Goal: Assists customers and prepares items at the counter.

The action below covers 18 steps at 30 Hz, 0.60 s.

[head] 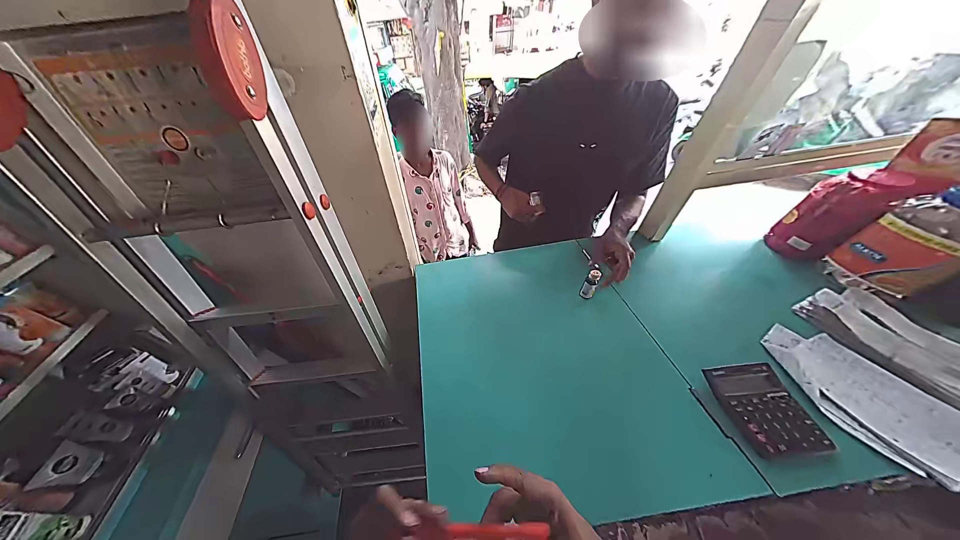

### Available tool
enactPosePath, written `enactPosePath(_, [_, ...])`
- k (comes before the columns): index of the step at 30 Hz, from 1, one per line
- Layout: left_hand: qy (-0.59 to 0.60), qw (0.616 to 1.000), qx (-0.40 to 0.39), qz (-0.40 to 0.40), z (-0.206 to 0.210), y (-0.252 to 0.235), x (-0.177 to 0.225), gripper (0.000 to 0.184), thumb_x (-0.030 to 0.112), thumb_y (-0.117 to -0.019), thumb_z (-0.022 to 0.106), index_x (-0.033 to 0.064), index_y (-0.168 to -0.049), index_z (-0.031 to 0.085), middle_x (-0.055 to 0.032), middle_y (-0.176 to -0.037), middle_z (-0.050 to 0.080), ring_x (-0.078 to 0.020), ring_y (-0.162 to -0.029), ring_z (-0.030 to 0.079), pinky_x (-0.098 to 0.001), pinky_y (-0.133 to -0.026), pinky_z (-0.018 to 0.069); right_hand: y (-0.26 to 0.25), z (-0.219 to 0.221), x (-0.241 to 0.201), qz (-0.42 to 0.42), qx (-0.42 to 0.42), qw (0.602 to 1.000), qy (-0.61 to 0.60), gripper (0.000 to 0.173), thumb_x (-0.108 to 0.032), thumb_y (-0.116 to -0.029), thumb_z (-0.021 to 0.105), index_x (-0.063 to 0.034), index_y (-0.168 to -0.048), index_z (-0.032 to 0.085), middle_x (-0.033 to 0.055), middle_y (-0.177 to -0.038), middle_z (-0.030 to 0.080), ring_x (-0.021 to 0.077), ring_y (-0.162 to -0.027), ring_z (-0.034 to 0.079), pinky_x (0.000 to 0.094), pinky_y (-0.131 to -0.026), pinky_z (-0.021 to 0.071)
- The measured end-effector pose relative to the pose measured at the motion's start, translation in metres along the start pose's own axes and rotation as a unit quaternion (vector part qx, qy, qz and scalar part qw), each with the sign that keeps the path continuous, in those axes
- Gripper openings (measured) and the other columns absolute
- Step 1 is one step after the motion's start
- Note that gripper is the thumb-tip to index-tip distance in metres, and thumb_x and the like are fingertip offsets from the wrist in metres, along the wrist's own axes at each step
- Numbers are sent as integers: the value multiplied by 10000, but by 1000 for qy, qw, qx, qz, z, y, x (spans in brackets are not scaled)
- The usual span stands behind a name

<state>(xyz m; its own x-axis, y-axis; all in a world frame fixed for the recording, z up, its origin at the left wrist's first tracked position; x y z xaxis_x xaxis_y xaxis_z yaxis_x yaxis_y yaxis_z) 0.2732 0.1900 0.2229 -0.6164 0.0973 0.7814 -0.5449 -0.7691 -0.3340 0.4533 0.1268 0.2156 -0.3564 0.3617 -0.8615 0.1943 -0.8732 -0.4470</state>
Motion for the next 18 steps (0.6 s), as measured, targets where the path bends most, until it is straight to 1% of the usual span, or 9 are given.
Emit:
enactPosePath(1, [-49,998,-35,-5,8,-5,-17,204,112,-1014,615,188,-1177,711,-34,-1134,753,-168,-1056,723,-348,-925,598,-2,0,-5,-7,-2,1000,5,615,-174,-904,793,-184,-1467,547,19,-1042,760,100,-873,728,288,-814,618])
enactPosePath(3, [-140,988,-56,-27,20,-4,-38,173,70,-975,663,152,-1113,728,-26,-1125,755,-140,-1066,717,-323,-937,598,2,-7,-5,-4,2,1000,29,319,-300,-969,718,-94,-1212,703,5,-958,755,38,-821,700,228,-768,594])
enactPosePath(5, [-205,975,-48,-67,25,8,-50,160,76,-954,695,98,-1110,724,-14,-1097,756,-96,-1022,719,-291,-911,606,13,-12,4,22,4,996,81,360,-404,-1019,622,-64,-926,692,-17,-753,684,-10,-689,633,170,-654,528])
enactPosePath(7, [-296,949,-64,-84,27,3,-56,215,27,-925,708,-50,-1126,697,-91,-1007,753,-97,-905,728,-301,-848,619,12,-18,7,55,3,989,135,477,-436,-1045,560,-40,-793,641,6,-624,607,21,-567,579,196,-545,482])
enactPosePath(9, [-373,918,-98,-91,28,3,-61,214,57,-953,675,-100,-1097,685,-149,-934,738,-125,-833,718,-306,-806,606,18,-20,12,99,38,987,123,370,-327,-1075,531,-24,-901,653,9,-617,593,47,-524,559,223,-504,483])
enactPosePath(11, [-413,899,-118,-85,22,5,-58,182,72,-980,641,-83,-1049,707,-161,-923,731,-140,-821,711,-301,-804,598,28,-26,9,131,94,984,73,240,-201,-1066,533,-76,-1193,694,-24,-701,645,18,-529,549,199,-485,481])
enactPosePath(14, [-439,894,-52,-70,-7,4,-43,191,105,-1004,596,-50,-1050,698,-97,-910,719,-65,-803,675,-251,-774,577,30,-69,-21,79,235,968,35,260,-300,-1035,569,-178,-1176,751,-20,-810,736,20,-609,643,192,-539,548])
enactPosePath(16, [-429,900,4,-77,-34,8,-36,210,95,-1028,540,-43,-1113,674,-39,-903,698,-3,-755,632,-198,-716,555,23,-106,-38,36,250,967,38,399,-450,-1025,554,-153,-1203,751,55,-1002,772,122,-849,727,275,-742,601])
enactPosePath(18, [-393,915,30,-89,-51,12,-33,228,7,-1024,473,-46,-1142,661,-13,-916,690,-6,-732,626,-196,-688,558,13,-138,-51,7,265,962,69,367,-444,-1020,571,-155,-1068,791,64,-992,785,161,-880,754,314,-803,621])
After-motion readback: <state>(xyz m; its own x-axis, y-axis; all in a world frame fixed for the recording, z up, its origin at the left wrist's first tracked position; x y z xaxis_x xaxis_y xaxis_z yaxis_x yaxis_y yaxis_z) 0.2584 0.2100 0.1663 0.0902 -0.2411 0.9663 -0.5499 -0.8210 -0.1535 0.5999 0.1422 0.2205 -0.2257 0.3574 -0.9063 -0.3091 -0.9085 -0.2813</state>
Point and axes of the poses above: each hand's wrist, its own y-axis away from the middle knuckle, its own z-axis out of the palm, x = y × z, the point moved 6 cm from there along -y, towards the middle knuckle
